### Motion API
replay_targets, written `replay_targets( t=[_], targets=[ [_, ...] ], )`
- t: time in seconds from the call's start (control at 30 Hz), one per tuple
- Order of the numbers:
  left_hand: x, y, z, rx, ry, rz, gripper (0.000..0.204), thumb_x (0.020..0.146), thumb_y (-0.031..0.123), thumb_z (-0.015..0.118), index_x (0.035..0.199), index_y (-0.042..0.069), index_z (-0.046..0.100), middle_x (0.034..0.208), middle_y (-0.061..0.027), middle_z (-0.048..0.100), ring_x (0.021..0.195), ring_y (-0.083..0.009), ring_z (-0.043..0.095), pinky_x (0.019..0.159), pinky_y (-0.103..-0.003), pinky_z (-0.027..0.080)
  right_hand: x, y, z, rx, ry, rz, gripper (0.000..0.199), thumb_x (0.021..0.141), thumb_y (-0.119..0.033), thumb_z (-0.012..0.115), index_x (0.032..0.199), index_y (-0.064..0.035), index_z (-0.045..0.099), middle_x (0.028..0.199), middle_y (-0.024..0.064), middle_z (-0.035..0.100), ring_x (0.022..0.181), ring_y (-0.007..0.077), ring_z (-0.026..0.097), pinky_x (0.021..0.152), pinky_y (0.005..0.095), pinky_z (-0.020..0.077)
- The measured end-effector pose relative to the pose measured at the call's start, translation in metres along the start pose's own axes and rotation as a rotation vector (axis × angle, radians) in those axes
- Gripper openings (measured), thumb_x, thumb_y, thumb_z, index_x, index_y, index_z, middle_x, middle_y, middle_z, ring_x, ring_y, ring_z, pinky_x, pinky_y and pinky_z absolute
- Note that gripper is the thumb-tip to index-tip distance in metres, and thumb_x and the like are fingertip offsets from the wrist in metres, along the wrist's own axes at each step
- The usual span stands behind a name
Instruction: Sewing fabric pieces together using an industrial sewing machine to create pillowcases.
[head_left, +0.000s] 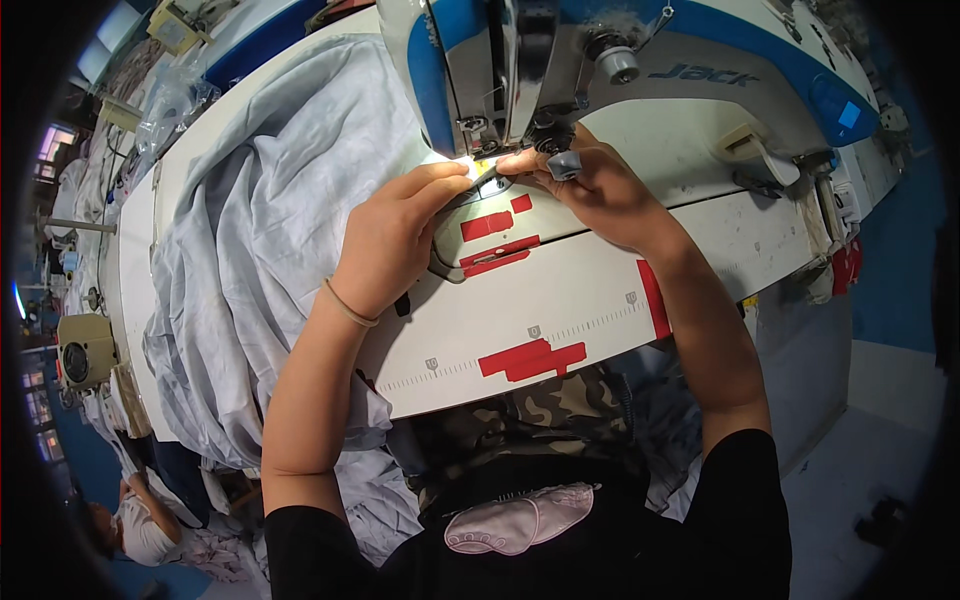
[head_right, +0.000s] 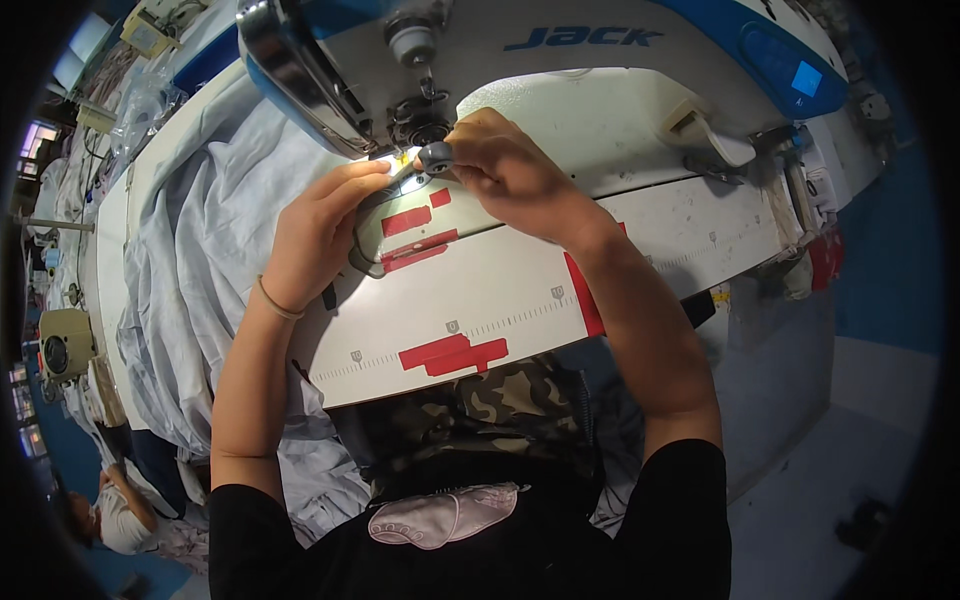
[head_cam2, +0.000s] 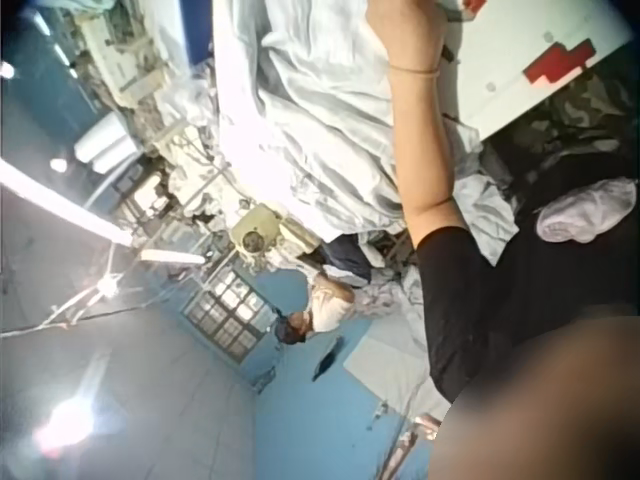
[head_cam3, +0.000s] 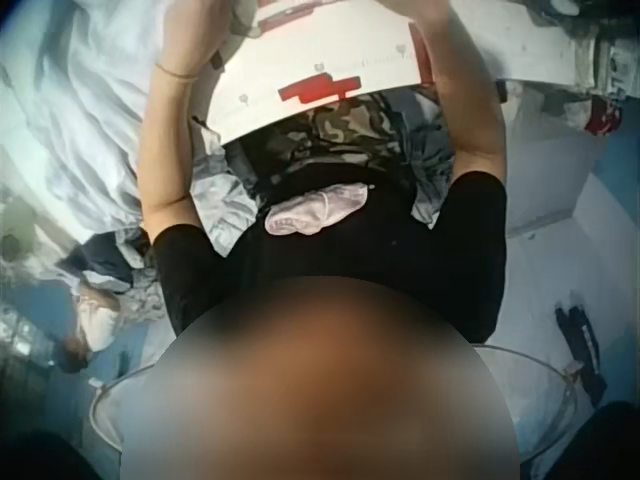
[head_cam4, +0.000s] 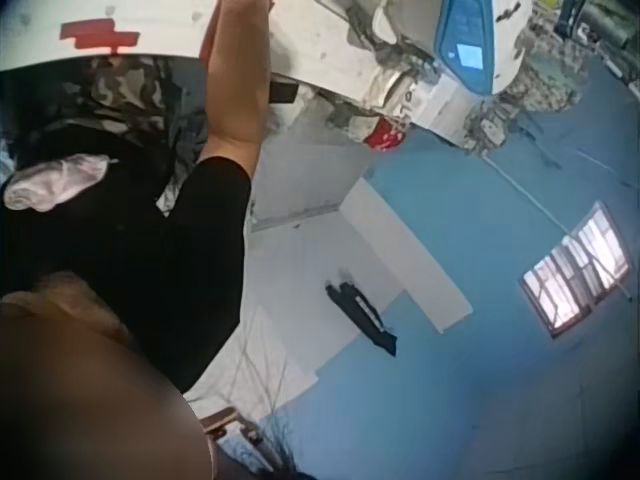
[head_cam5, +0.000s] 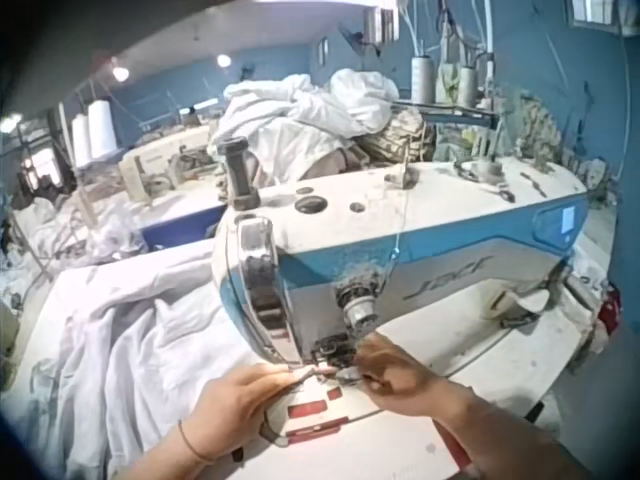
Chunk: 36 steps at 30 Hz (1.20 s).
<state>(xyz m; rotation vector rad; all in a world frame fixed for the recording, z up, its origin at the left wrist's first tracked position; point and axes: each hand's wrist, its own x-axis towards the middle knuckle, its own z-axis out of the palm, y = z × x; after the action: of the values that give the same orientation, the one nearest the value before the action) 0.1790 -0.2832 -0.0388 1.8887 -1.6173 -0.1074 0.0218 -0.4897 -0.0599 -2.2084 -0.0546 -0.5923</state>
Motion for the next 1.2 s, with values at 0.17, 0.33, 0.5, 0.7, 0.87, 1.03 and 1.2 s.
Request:
replay_targets(
  t=[0.17, 0.33, 0.5, 0.7, 0.87, 1.03, 1.2],
  targets=[
    [-0.001, 0.002, 0.003, 0.041, 0.069, 0.079, 0.03, 0.084, -0.003, 0.062, 0.112, 0.01, 0.067, 0.119, -0.0048, 0.067, 0.1, -0.0284, 0.067, 0.078, -0.035, 0.056, 0.0, -0.004, -0.009, -0.093, 0.012, 0.026, 0.011, 0.091, 0.0, 0.063, 0.099, -0.0068, 0.059, 0.089, 0.0058, 0.053, 0.093, 0.026, 0.053, 0.082, 0.0377, 0.0463],
    [-0.005, -0.003, -0.017, -0.292, 0.069, -0.129, 0.027, 0.087, 0.001, 0.067, 0.114, 0.006, 0.068, 0.124, -0.0117, 0.066, 0.094, -0.0214, 0.068, 0.072, -0.028, 0.053, -0.005, -0.006, -0.013, -0.022, 0.072, 0.138, 0.013, 0.093, 0.001, 0.063, 0.102, -0.0078, 0.06, 0.102, 0.0055, 0.061, 0.091, 0.0213, 0.06, 0.075, 0.0324, 0.0505],
    [-0.021, -0.062, -0.078, 0.624, 0.221, -0.121, 0.044, 0.09, 0.024, 0.069, 0.131, 0.008, 0.061, 0.143, -0.0165, 0.052, 0.129, -0.04, 0.047, 0.108, -0.044, 0.04, -0.005, -0.016, -0.011, -0.039, 0.137, 0.116, 0.021, 0.092, 0.004, 0.063, 0.106, -0.0109, 0.065, 0.114, 0.0056, 0.065, 0.092, 0.0164, 0.065, 0.073, 0.0262, 0.0534],
    [-0.155, 0.005, -0.125, 0.652, -0.336, -0.463, 0.064, 0.089, 0.039, 0.068, 0.141, 0.006, 0.049, 0.129, -0.0242, 0.055, 0.106, -0.0432, 0.057, 0.089, -0.049, 0.047, -0.074, -0.087, -0.003, 0.104, 0.101, 0.094, 0.025, 0.086, 0.01, 0.054, 0.104, 0.002, 0.069, 0.108, 0.0148, 0.066, 0.098, 0.0267, 0.065, 0.087, 0.0353, 0.0517],
    [-0.177, 0.092, -0.151, 0.192, -0.61, -0.516, 0.056, 0.082, 0.027, 0.076, 0.129, 0.004, 0.058, 0.108, -0.0206, 0.064, 0.085, -0.0398, 0.064, 0.071, -0.045, 0.052, -0.177, -0.128, 0.053, 0.593, -0.163, 0.442, 0.024, 0.088, 0.005, 0.063, 0.111, 0.0005, 0.069, 0.114, 0.0125, 0.065, 0.099, 0.0203, 0.065, 0.084, 0.0305, 0.0528],
    [-0.096, 0.09, -0.082, 0.104, -0.077, -0.137, 0.039, 0.085, 0.009, 0.072, 0.121, 0.0, 0.061, 0.11, -0.0189, 0.065, 0.093, -0.0377, 0.064, 0.081, -0.04, 0.053, -0.198, -0.107, 0.114, 0.884, 0.063, 0.787, 0.046, 0.088, -0.005, 0.072, 0.131, 0.0009, 0.057, 0.123, 0.0087, 0.062, 0.111, 0.0175, 0.06, 0.096, 0.0316, 0.0476],
    [-0.031, 0.062, 0.001, -0.213, 0.138, -0.232, 0.037, 0.086, 0.008, 0.071, 0.121, 0.0, 0.06, 0.12, -0.0179, 0.061, 0.102, -0.0376, 0.06, 0.087, -0.04, 0.051, -0.201, -0.104, 0.125, 1.016, 0.023, 0.83, 0.053, 0.086, -0.009, 0.075, 0.133, 0.0009, 0.053, 0.123, 0.0059, 0.062, 0.113, 0.0156, 0.057, 0.1, 0.0312, 0.0446]
  ],
)
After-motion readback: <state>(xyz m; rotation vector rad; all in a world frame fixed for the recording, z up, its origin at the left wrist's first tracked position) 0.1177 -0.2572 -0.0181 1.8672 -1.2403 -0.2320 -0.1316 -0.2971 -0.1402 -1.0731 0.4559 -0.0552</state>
